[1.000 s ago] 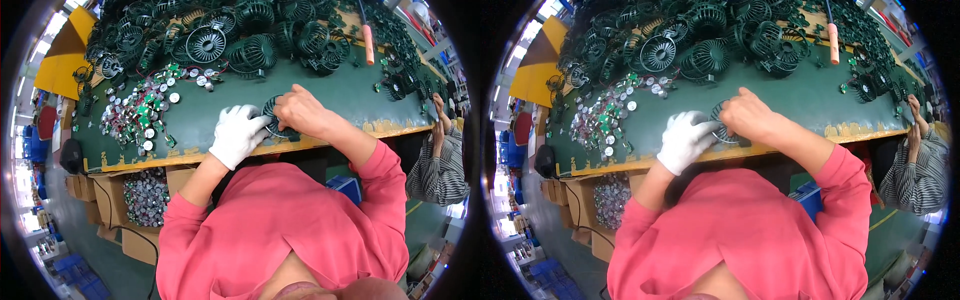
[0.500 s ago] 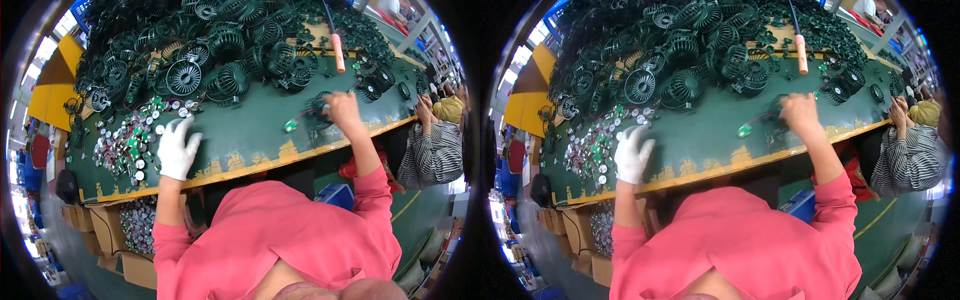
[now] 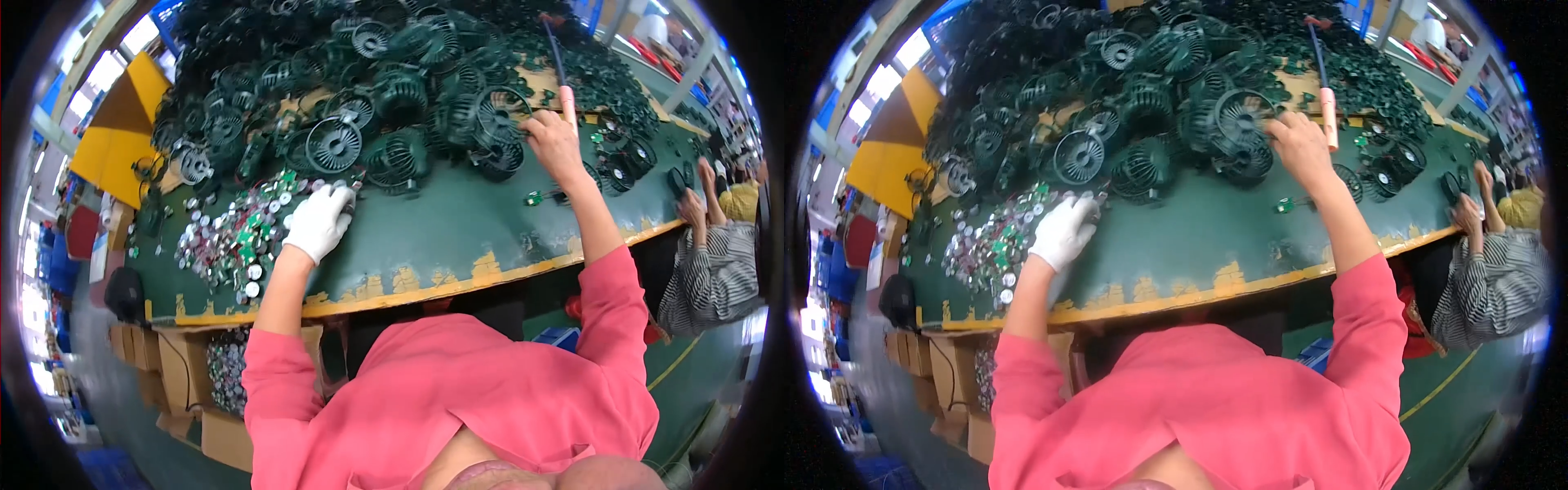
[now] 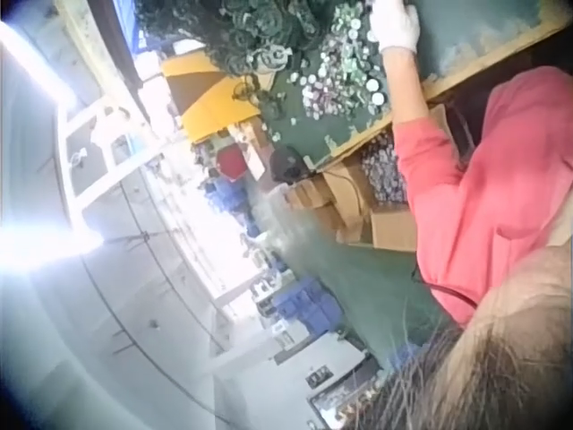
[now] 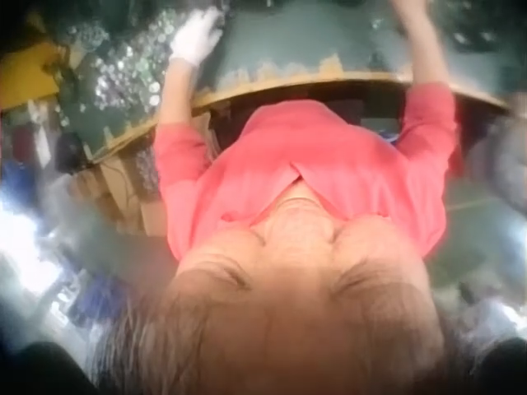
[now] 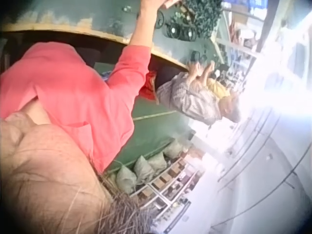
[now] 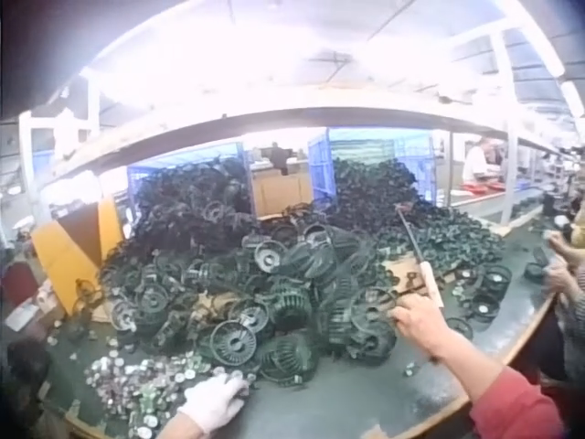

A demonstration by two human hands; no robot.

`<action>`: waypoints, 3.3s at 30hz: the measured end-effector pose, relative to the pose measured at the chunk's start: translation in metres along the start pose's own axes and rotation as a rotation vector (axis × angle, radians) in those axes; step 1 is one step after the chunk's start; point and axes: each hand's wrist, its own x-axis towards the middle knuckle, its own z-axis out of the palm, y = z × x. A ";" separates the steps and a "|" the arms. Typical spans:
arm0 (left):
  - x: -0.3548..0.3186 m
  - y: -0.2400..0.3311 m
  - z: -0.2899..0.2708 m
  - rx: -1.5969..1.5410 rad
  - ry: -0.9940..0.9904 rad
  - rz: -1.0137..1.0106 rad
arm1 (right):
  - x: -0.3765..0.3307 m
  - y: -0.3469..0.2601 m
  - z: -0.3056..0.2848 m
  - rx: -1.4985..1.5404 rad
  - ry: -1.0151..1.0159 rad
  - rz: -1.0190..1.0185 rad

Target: The person pulls fan parts closer across the workbench using a rod and assembles the fan casings, motors, and circuit boards together by hand.

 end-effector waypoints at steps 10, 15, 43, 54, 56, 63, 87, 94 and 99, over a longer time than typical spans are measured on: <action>-0.002 0.003 -0.007 -0.056 -0.355 -0.261 | -0.021 -0.077 -0.046 0.514 -0.100 -0.126; 0.000 0.022 -0.019 -0.385 -0.043 -0.217 | -0.085 -0.126 -0.045 0.485 -0.089 -0.292; 0.006 0.056 -0.054 -0.885 0.892 0.014 | -0.107 -0.150 -0.030 0.648 -0.160 -0.190; -0.043 0.108 -0.054 -1.160 0.132 -0.497 | -0.099 -0.127 -0.056 0.734 -0.323 -0.204; -0.038 0.130 -0.043 -1.282 -0.037 -0.545 | -0.092 -0.131 -0.064 0.740 -0.174 -0.270; -0.035 0.151 -0.001 -1.216 -0.098 -0.466 | -0.097 -0.171 -0.053 0.861 0.026 -0.251; -0.024 0.137 0.027 -0.209 -0.097 -0.005 | -0.068 -0.137 -0.040 0.337 -0.357 -0.335; -0.027 0.137 0.026 -0.167 -0.055 -0.016 | -0.050 -0.130 -0.038 0.441 -0.568 -0.413; -0.028 0.138 0.028 -0.177 -0.046 -0.028 | -0.055 -0.133 -0.030 0.424 -0.569 -0.477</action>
